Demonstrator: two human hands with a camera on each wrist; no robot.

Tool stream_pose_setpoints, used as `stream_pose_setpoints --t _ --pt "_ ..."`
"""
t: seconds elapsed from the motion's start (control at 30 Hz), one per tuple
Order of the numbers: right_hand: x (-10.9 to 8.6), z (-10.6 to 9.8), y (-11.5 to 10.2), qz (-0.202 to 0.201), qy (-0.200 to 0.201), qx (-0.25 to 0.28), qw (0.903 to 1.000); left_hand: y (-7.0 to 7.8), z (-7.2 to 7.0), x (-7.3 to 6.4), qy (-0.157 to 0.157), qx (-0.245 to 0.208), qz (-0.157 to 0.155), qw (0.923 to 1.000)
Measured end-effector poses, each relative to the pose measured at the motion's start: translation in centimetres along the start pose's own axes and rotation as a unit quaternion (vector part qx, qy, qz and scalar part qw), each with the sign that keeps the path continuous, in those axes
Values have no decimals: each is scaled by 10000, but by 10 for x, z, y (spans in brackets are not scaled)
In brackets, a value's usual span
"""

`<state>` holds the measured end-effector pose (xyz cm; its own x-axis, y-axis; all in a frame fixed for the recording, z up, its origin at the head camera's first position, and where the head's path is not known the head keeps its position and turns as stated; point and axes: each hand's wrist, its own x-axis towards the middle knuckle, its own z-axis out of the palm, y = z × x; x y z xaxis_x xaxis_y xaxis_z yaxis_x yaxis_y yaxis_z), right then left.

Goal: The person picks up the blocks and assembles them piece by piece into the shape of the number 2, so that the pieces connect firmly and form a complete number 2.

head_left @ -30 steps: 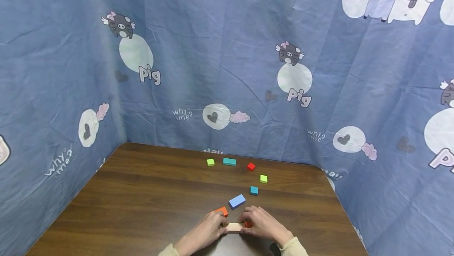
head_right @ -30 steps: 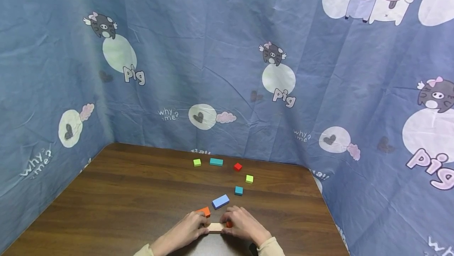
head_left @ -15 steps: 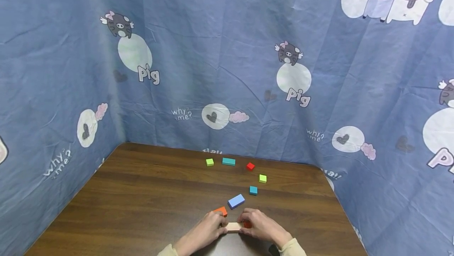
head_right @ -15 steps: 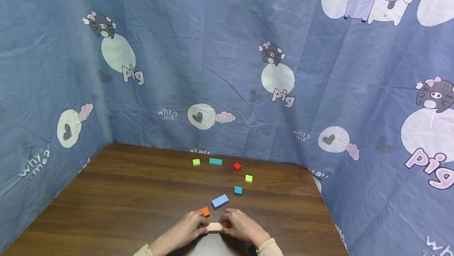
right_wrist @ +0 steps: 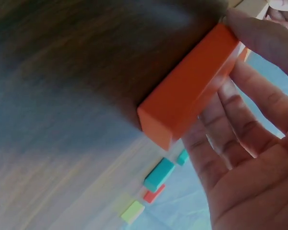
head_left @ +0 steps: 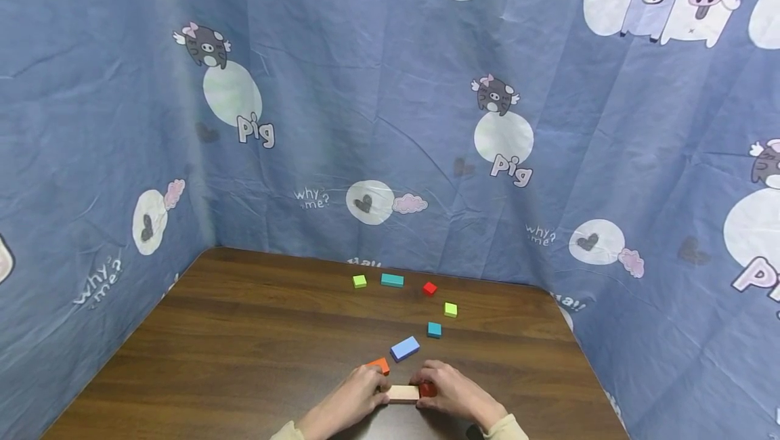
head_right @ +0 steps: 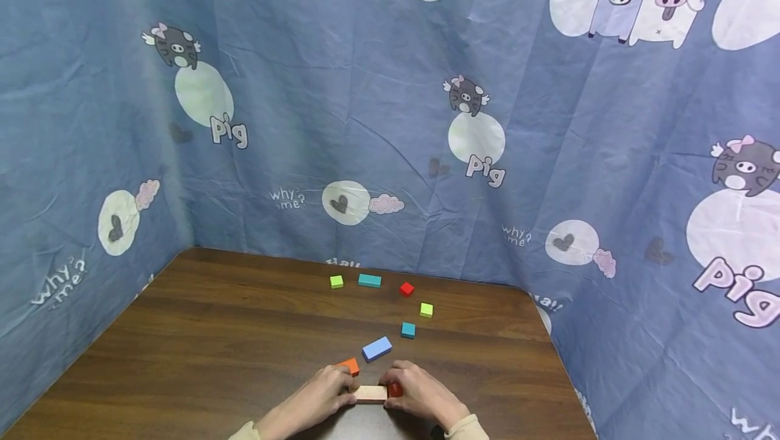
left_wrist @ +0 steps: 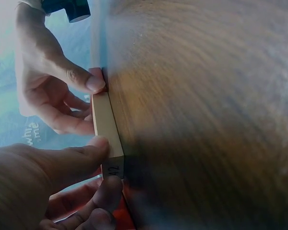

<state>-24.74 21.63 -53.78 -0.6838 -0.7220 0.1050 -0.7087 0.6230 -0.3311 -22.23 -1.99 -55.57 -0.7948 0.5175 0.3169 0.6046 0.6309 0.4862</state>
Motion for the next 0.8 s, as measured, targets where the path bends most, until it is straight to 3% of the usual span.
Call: stream_pose_setpoints --t 0.3,0.8 --pt "0 0 1 -209 192 -10 9996 0 0 2 14 11 -19 10000" --pt "-2 5 -2 -104 277 41 9996 -1 1 0 -44 211 100 9997"
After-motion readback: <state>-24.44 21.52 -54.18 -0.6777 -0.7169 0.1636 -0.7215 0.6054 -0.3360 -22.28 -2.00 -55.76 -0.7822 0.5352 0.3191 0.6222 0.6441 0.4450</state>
